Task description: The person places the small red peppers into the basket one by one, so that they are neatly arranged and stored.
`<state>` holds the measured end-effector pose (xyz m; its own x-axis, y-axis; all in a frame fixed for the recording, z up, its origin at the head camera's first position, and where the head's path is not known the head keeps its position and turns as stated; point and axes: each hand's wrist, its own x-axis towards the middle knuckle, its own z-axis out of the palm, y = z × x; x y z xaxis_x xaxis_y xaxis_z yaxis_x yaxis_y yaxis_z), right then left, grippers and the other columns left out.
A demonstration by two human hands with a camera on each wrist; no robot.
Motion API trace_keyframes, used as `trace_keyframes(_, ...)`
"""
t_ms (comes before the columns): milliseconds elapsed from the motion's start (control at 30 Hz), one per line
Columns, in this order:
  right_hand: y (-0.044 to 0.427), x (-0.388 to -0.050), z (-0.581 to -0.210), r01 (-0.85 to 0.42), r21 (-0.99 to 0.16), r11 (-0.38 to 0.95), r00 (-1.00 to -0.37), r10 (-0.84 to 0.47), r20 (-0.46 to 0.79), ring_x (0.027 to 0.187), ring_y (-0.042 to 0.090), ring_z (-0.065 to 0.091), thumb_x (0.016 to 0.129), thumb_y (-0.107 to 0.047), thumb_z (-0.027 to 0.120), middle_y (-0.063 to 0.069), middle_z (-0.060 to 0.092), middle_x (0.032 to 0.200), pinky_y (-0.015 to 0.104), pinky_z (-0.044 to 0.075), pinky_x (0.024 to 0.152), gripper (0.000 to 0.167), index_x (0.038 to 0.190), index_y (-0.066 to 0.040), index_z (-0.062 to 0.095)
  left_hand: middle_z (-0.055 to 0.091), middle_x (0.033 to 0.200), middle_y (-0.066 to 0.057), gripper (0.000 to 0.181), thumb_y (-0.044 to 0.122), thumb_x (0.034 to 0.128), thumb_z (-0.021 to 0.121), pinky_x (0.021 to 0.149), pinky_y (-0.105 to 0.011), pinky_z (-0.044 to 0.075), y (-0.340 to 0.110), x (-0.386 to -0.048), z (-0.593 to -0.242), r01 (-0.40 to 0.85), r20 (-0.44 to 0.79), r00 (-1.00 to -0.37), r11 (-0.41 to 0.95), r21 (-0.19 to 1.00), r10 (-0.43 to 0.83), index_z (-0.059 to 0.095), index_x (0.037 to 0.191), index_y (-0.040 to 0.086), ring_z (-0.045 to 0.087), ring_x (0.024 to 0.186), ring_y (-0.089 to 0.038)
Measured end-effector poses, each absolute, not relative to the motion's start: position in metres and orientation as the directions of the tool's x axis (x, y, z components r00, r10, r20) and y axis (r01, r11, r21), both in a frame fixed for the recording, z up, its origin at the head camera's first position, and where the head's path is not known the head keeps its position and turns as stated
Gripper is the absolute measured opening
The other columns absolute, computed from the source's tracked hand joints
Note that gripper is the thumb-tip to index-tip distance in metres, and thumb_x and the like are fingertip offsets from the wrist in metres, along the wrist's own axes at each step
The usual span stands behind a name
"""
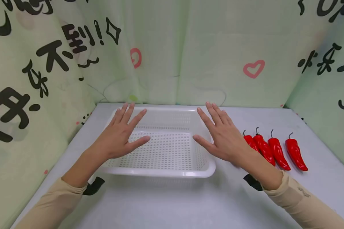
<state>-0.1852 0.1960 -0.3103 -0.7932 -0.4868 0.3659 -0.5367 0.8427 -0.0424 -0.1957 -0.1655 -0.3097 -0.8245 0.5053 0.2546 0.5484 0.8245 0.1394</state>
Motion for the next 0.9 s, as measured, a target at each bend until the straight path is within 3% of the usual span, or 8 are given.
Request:
trace_keyframes(267,0.214,-0.181,-0.311,-0.474,-0.070,0.878,-0.841,-0.428,0.330,0.157,0.037,0.009,0.097,-0.048,0.061,0.017,0.012,0.170,0.062,0.018,0.123,0.088,0.165,-0.014,0.017,0.008,0.170,-0.021,0.082,0.056,0.1007,0.052,0.119,-0.070,0.017,-0.198,-0.201,-0.308,0.460,0.223,-0.886,0.824,0.330,0.406,0.018,0.165,0.019,0.003,0.157,-0.039)
trace_keyframes(500,0.232,-0.176,-0.316,-0.418,-0.074,0.906,-0.876,-0.379,0.299,0.155,0.039,0.012,0.097,-0.047,0.061,0.019,0.015,0.169,0.064,0.024,0.120,0.088,0.165,-0.015,0.016,0.017,0.168,-0.023,0.081,0.049,0.0994,0.059,0.114,-0.075,0.024,-0.213,-0.204,-0.303,0.432,0.227,-0.901,0.816,0.384,0.370,0.025,0.163,0.013,0.017,0.153,-0.045)
trace_keyframes(900,0.260,-0.174,-0.333,-0.341,-0.086,0.936,-0.918,-0.312,0.244,0.144,0.051,0.029,0.097,-0.043,0.064,0.027,0.026,0.162,0.073,0.040,0.104,0.087,0.164,-0.010,0.020,0.016,0.167,-0.028,0.079,0.044,0.1000,0.061,0.113,-0.075,0.023,-0.236,-0.215,-0.315,0.368,0.168,-0.930,0.811,0.455,0.328,0.027,0.161,0.007,0.017,0.151,-0.049)
